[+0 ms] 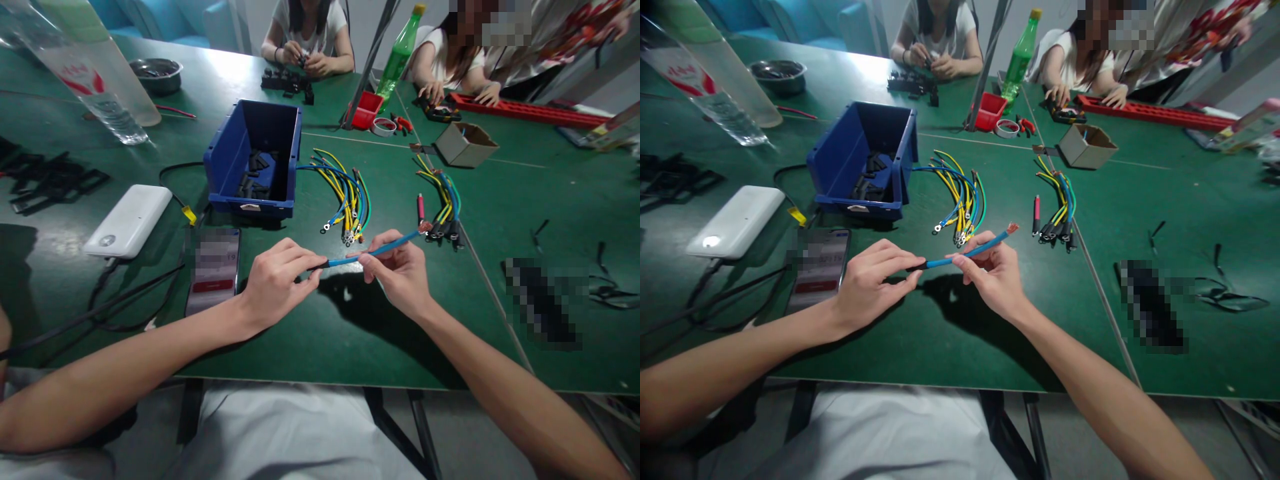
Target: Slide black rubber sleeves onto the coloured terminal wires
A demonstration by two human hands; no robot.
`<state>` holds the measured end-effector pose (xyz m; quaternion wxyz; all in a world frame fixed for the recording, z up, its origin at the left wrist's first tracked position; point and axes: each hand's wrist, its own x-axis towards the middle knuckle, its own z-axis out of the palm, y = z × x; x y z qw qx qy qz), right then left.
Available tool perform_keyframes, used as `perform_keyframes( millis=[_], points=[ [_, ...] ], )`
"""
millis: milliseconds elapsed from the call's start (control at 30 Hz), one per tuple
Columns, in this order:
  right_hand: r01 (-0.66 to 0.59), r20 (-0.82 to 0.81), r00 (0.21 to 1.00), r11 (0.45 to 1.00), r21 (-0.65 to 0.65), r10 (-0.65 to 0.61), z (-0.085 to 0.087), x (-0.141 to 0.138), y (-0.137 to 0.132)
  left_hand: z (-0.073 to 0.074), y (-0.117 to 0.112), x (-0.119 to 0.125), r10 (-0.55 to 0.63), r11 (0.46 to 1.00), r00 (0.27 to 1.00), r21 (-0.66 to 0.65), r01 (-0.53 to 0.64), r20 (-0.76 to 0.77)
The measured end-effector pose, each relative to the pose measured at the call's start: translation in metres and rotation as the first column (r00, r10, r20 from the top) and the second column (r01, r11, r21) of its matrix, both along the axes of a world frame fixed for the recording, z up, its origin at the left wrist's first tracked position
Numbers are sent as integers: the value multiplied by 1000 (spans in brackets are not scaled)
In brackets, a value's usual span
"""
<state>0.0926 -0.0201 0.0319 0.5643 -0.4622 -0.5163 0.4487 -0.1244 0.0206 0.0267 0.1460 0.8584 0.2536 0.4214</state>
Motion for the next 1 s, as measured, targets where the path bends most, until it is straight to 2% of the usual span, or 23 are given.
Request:
perform_keyframes(
  millis=[100,333,533,700,1000],
  points=[
    [-3,-10,1000,1000,-18,3,0,0,0,0,0,0,-4,1000,1000,15,4,6],
    [-43,-55,998,998,-38,41,2,-3,1,2,-1,1,-2,998,1000,-55,3,9],
    [-26,-38,999,998,-61,23,2,-5,0,3,-1,2,-33,999,999,-16,33,19],
    [-60,-55,997,996,-72,56,2,-5,0,3,-1,2,-65,997,998,-49,66,28],
    [-24,0,1000,995,-94,24,2,-7,-2,0,-2,2,-86,992,995,-85,89,44]
  ],
)
